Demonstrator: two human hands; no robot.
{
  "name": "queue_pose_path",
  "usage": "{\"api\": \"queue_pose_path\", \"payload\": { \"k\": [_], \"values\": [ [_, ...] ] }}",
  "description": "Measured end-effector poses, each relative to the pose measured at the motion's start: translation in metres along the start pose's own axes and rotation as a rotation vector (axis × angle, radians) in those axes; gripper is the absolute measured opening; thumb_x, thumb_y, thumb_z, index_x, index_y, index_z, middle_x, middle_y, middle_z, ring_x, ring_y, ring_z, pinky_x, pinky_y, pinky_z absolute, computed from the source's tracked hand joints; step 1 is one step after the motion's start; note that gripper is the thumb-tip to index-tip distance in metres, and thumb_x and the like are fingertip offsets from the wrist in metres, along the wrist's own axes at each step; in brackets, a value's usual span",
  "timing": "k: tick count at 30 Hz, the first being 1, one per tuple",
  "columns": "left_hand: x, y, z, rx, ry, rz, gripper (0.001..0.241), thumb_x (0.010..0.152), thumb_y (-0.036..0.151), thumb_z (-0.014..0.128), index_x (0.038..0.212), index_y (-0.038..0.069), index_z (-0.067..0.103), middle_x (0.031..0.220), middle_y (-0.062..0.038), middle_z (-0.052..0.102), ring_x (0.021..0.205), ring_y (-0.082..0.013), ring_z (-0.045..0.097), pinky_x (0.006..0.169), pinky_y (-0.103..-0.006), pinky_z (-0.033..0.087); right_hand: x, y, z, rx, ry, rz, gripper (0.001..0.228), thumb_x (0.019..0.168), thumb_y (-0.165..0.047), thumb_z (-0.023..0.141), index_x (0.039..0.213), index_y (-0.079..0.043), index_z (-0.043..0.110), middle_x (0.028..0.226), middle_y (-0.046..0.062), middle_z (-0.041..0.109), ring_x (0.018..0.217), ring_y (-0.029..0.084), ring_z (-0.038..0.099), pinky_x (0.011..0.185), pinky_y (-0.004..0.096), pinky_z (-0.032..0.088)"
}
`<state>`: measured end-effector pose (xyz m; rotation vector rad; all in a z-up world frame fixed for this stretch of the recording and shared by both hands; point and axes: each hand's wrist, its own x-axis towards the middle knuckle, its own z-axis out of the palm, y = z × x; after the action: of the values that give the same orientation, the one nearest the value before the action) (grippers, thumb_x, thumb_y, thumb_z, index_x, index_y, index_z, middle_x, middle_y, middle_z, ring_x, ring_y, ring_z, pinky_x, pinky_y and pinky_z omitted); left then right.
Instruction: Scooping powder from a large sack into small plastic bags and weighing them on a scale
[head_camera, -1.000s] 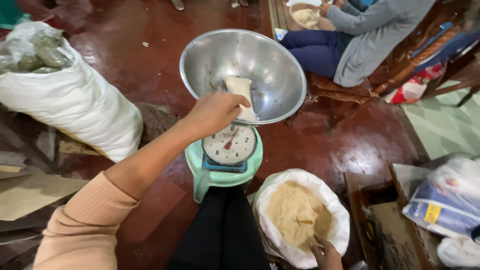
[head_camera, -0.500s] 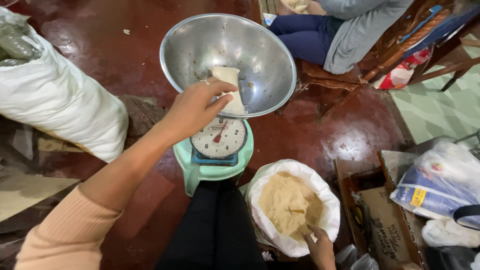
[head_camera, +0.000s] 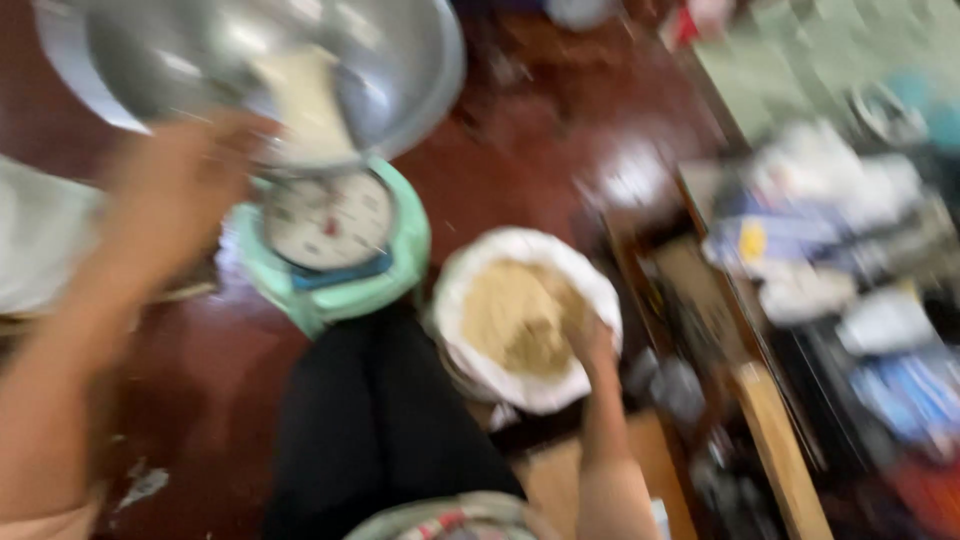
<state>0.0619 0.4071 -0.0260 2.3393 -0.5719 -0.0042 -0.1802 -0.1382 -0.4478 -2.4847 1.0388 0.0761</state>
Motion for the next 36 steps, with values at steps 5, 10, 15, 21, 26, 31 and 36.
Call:
{"api": "queue_pose_path", "payload": {
  "k": [5, 10, 15, 21, 26, 31, 36],
  "values": [
    [0.002, -0.028, 0.006, -0.047, 0.115, 0.456, 0.024, 0.125, -0.012, 0.060, 0.148, -0.017, 0.066, 0.131, -0.031, 0.065, 0.119, -0.0385, 0.064, 0.096, -0.0456, 0.049, 0.010, -0.003, 0.027, 0.102, -0.013, -0.077, 0.069, 0.075, -0.038, 0.081, 0.137, -0.013, 0.064, 0.136, 0.014, 0.066, 0.128, 0.032, 0.060, 0.108, 0.043, 0.043],
    [-0.014, -0.008, -0.005, 0.082, 0.331, 0.519, 0.026, 0.109, -0.007, 0.068, 0.136, -0.006, 0.070, 0.135, -0.023, 0.067, 0.121, -0.0386, 0.062, 0.098, -0.0458, 0.050, 0.089, 0.098, 0.186, -0.067, 0.184, -0.567, 0.063, 0.085, -0.048, 0.076, 0.132, -0.009, 0.063, 0.118, 0.022, 0.068, 0.104, 0.040, 0.066, 0.091, 0.050, 0.052],
    [-0.077, 0.037, 0.026, -0.682, 0.143, 0.114, 0.018, 0.094, 0.022, 0.067, 0.107, 0.013, 0.077, 0.111, -0.002, 0.078, 0.108, -0.0145, 0.071, 0.099, -0.0315, 0.053, 0.058, -0.013, 0.105, -0.008, 0.070, -0.278, 0.027, 0.074, -0.030, 0.063, 0.051, -0.017, 0.056, 0.050, 0.005, 0.051, 0.054, 0.011, 0.052, 0.058, 0.039, 0.041],
    [-0.123, -0.066, 0.297, -1.050, -0.429, -0.217, 0.031, 0.094, 0.035, 0.065, 0.112, 0.014, 0.079, 0.099, -0.001, 0.081, 0.091, -0.0075, 0.073, 0.079, -0.0218, 0.053, 0.066, -0.031, 0.099, 0.094, 0.163, -0.342, 0.033, 0.096, -0.040, 0.056, 0.090, -0.018, 0.080, 0.081, 0.012, 0.070, 0.080, 0.032, 0.069, 0.078, 0.046, 0.050],
    [-0.111, -0.099, 0.399, -1.541, -0.355, -0.519, 0.033, 0.090, 0.020, 0.073, 0.113, -0.003, 0.074, 0.111, -0.019, 0.079, 0.100, -0.0236, 0.075, 0.088, -0.0325, 0.060, 0.031, -0.070, 0.015, 0.234, 0.258, -0.252, 0.025, 0.098, -0.031, 0.054, 0.110, -0.022, 0.074, 0.098, 0.009, 0.081, 0.095, 0.029, 0.077, 0.086, 0.041, 0.055],
    [-0.070, -0.119, 0.389, -1.625, -0.367, -0.953, 0.062, 0.082, 0.034, 0.077, 0.138, 0.013, 0.061, 0.143, -0.021, 0.058, 0.115, -0.0407, 0.066, 0.084, -0.0554, 0.062, 0.055, -0.048, 0.021, 0.289, 0.327, -0.262, 0.029, 0.102, -0.029, 0.054, 0.128, -0.026, 0.068, 0.112, 0.005, 0.080, 0.107, 0.029, 0.073, 0.096, 0.041, 0.052],
    [-0.064, -0.185, 0.455, -0.979, -0.138, -0.393, 0.046, 0.089, 0.037, 0.073, 0.129, 0.012, 0.074, 0.136, -0.003, 0.073, 0.125, -0.0109, 0.066, 0.112, -0.0271, 0.046, 0.076, -0.058, 0.039, -0.049, 0.410, -0.374, 0.029, 0.097, -0.037, 0.054, 0.119, -0.029, 0.071, 0.112, 0.008, 0.075, 0.099, 0.036, 0.071, 0.087, 0.049, 0.055]
  ]
}}
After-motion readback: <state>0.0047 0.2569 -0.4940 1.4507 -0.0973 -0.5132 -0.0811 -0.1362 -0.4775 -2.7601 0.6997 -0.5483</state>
